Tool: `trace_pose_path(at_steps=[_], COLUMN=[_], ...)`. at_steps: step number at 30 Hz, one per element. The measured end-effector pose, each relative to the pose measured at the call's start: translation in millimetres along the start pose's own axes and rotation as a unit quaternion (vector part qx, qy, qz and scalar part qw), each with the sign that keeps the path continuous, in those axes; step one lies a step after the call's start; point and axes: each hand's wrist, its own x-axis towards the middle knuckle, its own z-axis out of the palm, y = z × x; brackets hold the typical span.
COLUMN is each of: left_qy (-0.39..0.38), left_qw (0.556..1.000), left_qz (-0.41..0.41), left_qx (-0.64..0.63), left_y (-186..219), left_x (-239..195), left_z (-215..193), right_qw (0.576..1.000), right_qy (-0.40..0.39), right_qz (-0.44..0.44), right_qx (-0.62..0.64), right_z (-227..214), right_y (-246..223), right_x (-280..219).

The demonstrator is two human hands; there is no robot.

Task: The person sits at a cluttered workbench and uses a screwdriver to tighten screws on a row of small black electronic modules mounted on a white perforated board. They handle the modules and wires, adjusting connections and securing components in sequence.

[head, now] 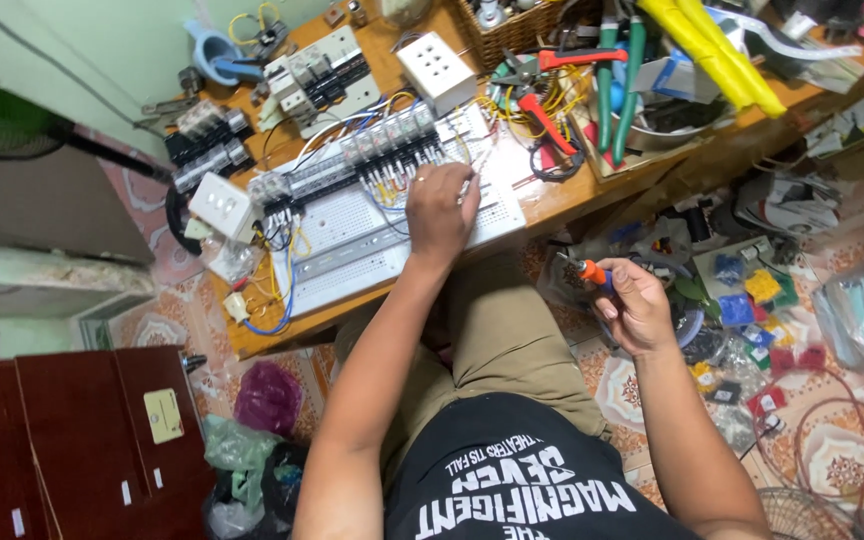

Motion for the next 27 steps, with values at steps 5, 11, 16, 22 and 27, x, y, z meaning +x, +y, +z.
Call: trace_pose_path(at_steps=[5,11,16,22,27], left_qy=[0.097,0.086,0.084,0.069,0.059], left_qw=[0.994,0.98,0.979,0.977,0.978], left_qz=[-0.052,-0.149,-0.162,-0.183,-0.193], left_qx=[0.024,0.098,0.095,0.081,0.062], left_y=[-30.8,-44.8,-45.1,-42.3,-33.2], left_x=[-20.2,-28.3,-30.3,-32.1,-26.5], left_z=[-18.6,-30.0,-34.1,-31.2,-33.7], right_qw=[1.0,0.998,0.998,0.996,0.995], right_qy=[-0.004,-0.002,-0.009,-0.001,0.014], right_qz=[0.013,0.027,0.028,0.043,0.053], right_qx=[-0.024,-0.049,-0.064,-0.079,-0.081], right_z=[8.7,13.2,23.2,27.7,25.5], right_y=[-0.9,9.0,14.2,17.9,19.2], right_x=[-1.9,1.4,4.2,-0.5,1.6])
